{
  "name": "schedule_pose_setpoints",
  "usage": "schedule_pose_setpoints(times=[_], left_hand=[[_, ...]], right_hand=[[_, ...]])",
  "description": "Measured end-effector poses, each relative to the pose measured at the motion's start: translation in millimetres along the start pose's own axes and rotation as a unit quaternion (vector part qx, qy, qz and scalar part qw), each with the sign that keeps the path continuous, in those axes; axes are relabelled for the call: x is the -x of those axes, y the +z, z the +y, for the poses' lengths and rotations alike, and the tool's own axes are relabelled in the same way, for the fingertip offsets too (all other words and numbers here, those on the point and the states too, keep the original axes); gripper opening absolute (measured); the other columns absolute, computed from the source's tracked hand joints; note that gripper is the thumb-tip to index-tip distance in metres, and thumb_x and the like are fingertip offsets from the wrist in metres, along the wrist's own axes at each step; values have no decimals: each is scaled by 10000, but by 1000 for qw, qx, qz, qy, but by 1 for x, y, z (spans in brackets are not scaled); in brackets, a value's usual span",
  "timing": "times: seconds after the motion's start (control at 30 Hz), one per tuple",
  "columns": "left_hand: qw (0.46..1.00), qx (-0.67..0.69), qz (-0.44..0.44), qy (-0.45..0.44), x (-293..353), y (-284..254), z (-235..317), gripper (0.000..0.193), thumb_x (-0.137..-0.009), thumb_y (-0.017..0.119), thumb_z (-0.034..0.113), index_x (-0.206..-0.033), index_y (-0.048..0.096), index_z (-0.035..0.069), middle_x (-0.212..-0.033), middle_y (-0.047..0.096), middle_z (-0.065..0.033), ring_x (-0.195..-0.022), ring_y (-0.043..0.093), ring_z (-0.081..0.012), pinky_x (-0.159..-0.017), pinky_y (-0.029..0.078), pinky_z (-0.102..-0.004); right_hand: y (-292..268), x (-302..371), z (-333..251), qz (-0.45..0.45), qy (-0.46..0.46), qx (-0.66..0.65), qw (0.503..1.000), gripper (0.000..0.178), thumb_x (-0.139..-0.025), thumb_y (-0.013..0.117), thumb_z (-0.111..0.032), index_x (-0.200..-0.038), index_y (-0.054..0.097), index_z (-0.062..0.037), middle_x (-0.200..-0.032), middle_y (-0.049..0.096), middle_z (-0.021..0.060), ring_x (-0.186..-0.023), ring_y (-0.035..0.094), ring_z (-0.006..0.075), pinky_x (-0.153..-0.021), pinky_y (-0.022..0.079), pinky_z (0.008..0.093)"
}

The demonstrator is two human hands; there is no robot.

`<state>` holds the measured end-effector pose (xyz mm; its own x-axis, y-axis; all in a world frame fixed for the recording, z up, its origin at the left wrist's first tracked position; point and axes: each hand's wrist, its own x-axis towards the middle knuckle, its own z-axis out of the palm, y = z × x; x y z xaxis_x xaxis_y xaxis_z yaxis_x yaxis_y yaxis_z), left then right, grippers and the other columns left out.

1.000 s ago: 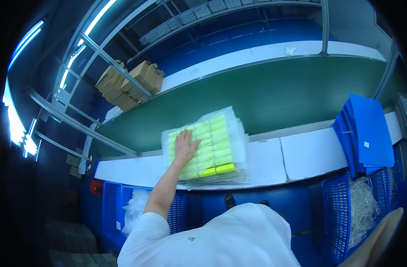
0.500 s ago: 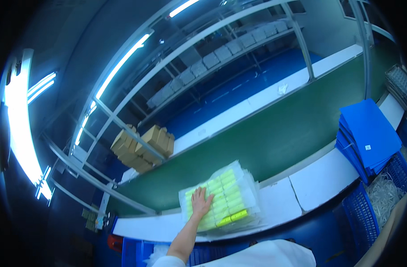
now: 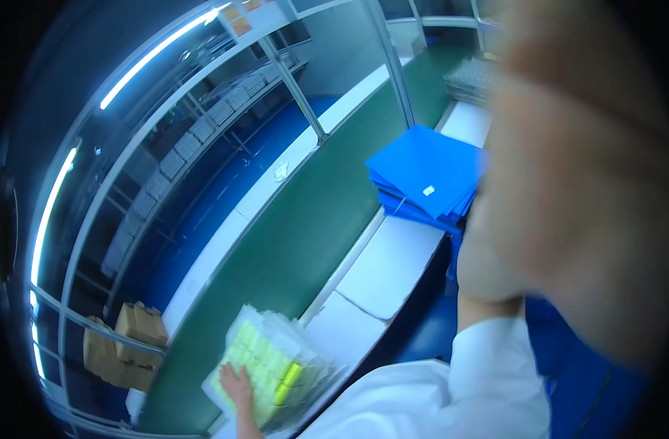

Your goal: The person wraps trays of yellow cylindrical items in white tissue paper and places them into blue plastic crates. They also handle blue flat packages, securing them with white twist ties before placing them into the crates.

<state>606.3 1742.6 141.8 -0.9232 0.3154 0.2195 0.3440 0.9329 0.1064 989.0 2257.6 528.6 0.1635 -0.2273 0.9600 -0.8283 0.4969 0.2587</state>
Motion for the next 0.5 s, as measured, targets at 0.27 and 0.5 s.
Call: schedule_pose_setpoints(times=[0.27,0.5], left_hand=[[1000,26,6,-1,11,-22,-21,647,-983,540,452,-1440,457,3,-1523,397,-258,-1440,313,-422,-1199,201,-534],[998,-40,-5,40,13,-20,-20,739,-991,481,565,-1442,488,-21,-1469,463,-299,-1387,398,-439,-1168,297,-512]], right_hand=[[133,424,64,131,835,-48,533,501,-942,658,-376,-1322,608,-54,-1200,681,110,-1128,640,196,-933,494,329],[213,516,-103,-501,687,161,502,727,-781,711,-246,-1448,469,-84,-1570,314,214,-1493,239,380,-1170,250,598]])
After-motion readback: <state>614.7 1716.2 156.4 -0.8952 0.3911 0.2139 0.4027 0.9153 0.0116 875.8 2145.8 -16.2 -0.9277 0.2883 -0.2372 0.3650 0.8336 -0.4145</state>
